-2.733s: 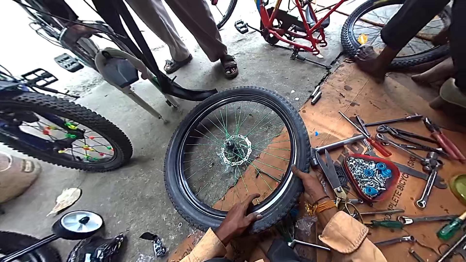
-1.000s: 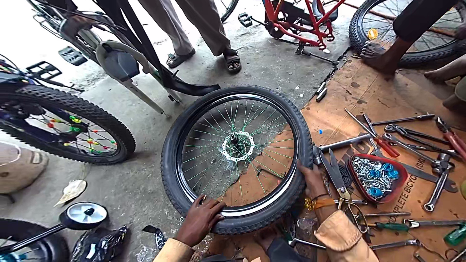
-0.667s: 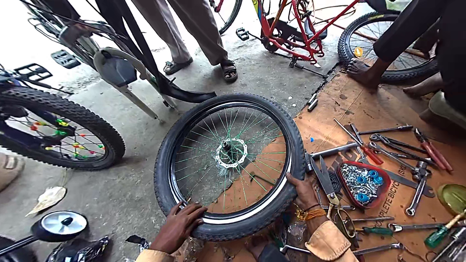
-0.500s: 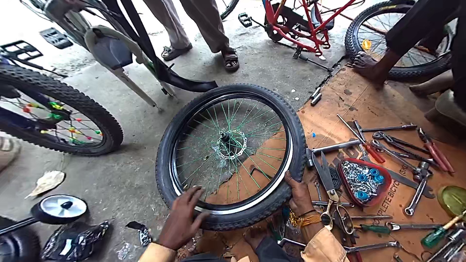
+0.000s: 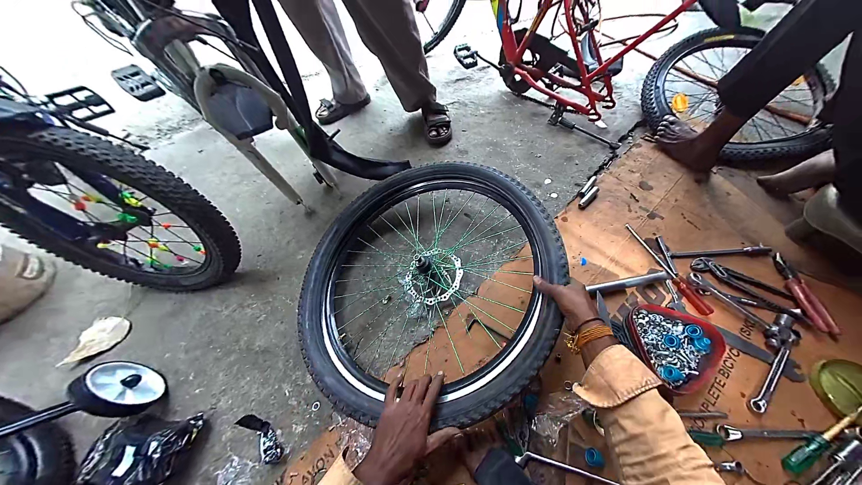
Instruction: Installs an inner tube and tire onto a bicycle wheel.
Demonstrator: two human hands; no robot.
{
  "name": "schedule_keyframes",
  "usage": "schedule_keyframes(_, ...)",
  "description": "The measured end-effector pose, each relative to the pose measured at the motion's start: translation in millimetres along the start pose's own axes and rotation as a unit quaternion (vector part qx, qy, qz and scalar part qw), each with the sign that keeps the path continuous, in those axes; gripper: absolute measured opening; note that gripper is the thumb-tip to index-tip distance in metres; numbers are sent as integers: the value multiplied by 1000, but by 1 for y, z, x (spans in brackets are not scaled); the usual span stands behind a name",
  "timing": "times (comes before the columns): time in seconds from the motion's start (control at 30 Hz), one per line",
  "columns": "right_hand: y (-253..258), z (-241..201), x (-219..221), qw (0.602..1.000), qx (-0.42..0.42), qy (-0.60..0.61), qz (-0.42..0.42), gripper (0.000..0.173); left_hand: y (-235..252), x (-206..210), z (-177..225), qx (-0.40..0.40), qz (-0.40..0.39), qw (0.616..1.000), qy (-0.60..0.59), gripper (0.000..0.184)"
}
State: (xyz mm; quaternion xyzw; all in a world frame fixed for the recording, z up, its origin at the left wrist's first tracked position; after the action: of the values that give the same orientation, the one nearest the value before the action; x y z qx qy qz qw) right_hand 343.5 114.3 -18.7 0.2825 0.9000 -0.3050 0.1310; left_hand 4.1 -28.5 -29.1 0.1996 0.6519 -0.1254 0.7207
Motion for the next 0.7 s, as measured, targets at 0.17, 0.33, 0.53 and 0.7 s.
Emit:
schedule_keyframes(0.17,2,28,3,992,25,114,-44,61,-20,1,-13,19,73,997,29,95)
schedule_keyframes(0.33,-44,82,12,967,81,237,-51,56,-61,-3,-73,-21,119,992,21,85)
schedule_keyframes(0.53,-77,106,25,931,158,326,-52,44,-36,-38,-72,-17,128,989,-75,91)
schedule_keyframes(0.7,-72,108,27,910,166,372,-78,37,-2,-16,-12,47,95,994,-1,105)
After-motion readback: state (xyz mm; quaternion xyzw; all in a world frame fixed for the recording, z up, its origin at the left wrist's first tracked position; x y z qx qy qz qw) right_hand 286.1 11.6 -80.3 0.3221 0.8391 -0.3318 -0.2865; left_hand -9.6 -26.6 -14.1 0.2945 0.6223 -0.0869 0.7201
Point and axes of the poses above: each hand's wrist, its own y-axis towards the middle knuckle, its own x-axis out of the palm, z = x × y, the point moved 7 cm from there along y, towards the middle knuckle, and after that the axes turned 12 degrees about z, right-handed, at the moved point
